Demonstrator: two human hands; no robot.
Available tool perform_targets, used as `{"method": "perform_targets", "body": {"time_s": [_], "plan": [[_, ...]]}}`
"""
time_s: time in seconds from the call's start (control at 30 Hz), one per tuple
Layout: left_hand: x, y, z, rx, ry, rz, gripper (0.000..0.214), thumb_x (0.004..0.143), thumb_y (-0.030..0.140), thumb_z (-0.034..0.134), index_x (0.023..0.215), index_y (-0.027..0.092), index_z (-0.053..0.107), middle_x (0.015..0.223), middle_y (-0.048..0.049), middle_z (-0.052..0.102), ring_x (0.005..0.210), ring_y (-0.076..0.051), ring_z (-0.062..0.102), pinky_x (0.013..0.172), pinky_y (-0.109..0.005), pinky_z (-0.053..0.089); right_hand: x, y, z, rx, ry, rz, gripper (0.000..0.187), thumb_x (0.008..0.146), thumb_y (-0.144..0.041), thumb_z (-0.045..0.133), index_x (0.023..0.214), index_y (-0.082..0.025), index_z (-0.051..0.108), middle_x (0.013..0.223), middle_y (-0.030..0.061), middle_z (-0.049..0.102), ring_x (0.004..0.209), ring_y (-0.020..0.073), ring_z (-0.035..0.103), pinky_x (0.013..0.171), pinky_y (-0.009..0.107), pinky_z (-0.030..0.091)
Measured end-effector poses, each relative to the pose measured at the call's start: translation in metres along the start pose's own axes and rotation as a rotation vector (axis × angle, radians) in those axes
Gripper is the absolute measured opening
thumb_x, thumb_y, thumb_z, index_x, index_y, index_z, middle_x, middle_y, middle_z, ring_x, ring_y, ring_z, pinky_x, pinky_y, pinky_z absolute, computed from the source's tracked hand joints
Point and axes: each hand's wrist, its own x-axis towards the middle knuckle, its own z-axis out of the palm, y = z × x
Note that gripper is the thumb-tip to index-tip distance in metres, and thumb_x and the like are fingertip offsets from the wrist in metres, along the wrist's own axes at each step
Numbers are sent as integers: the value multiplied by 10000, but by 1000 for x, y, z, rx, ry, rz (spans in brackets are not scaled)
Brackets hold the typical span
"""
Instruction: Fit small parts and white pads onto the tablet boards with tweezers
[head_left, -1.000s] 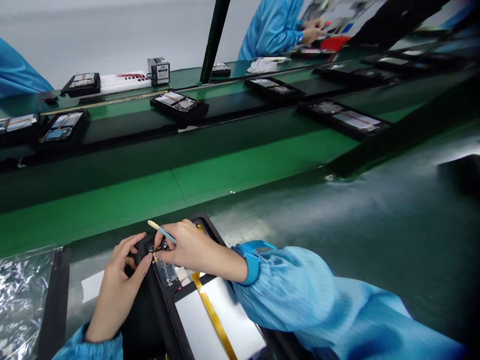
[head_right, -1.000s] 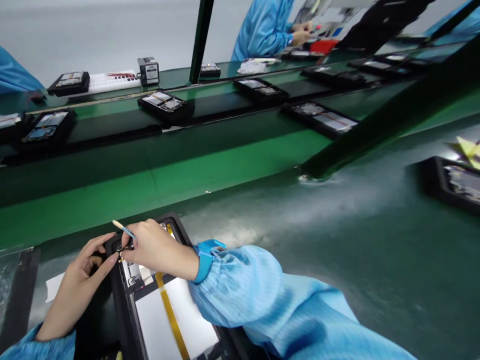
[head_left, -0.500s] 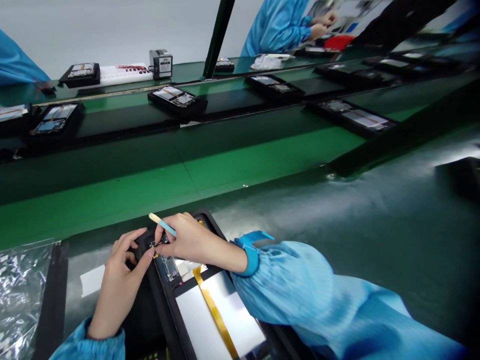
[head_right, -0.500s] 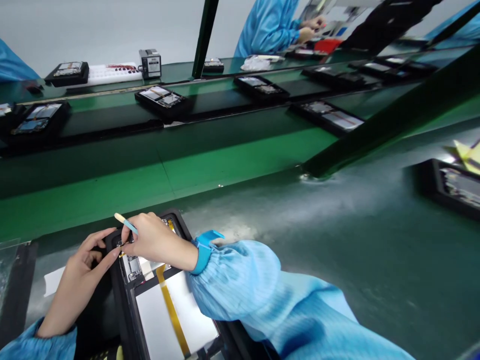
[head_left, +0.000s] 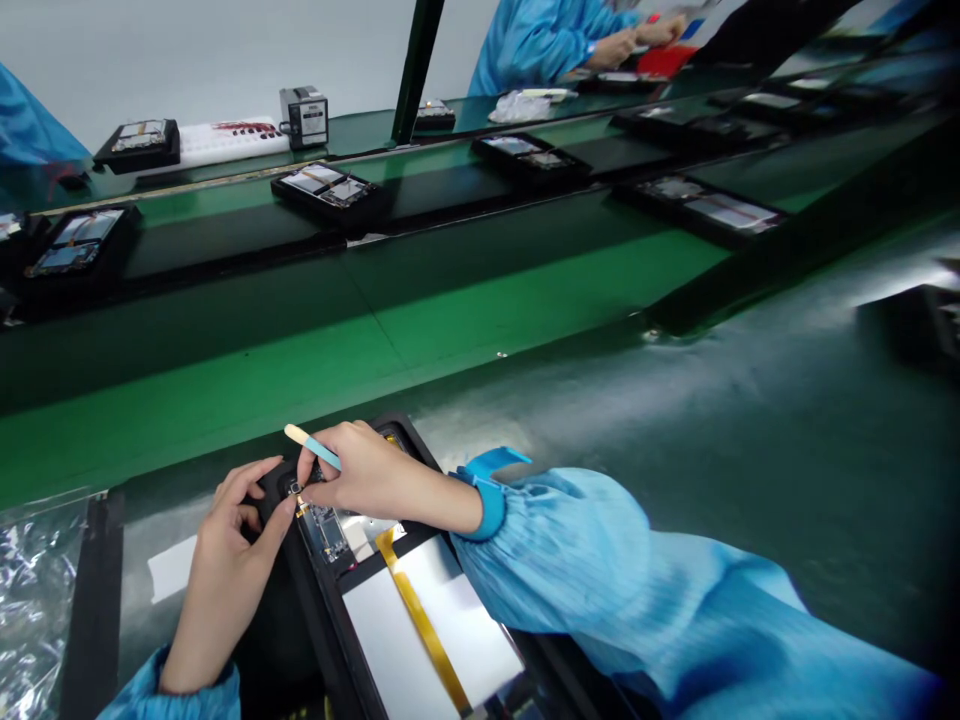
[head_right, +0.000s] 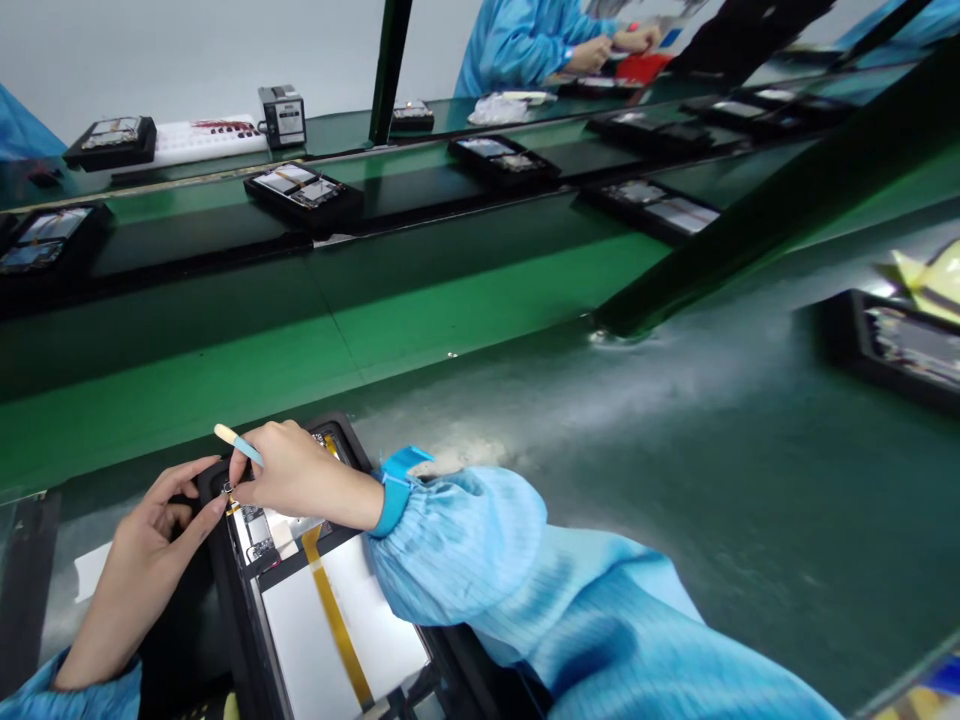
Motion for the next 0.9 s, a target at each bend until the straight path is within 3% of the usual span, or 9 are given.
{"method": "perform_targets", "body": {"time_s": [0.37,0.67,0.9], "plan": [[-2,3,7,18,53,-20,457,684,500,590,1035,209,612,916,-26,523,559,-94,415,436,-247,293,-1,4,5,-31,32,-31,103,641,-71,683,687,-159,653,460,-111,433,424,49,415,466,177,307],[-3,5,7,57,126,-6,405,654,469,602,979,231,644,827,-20,547,667,-153,461,491,-264,313,0,2,1,18,-14,-5,73,652,-87,677,660,-156,655,452,-105,430,432,53,409,463,187,293],[-3,4,7,61,121,-7,403,660,470,594,987,237,640,867,-23,554,673,-154,457,529,-280,334,0,3,5,-3,58,1,108,625,-48,647,633,-156,648,446,-104,431,433,55,413,473,191,307]]}}
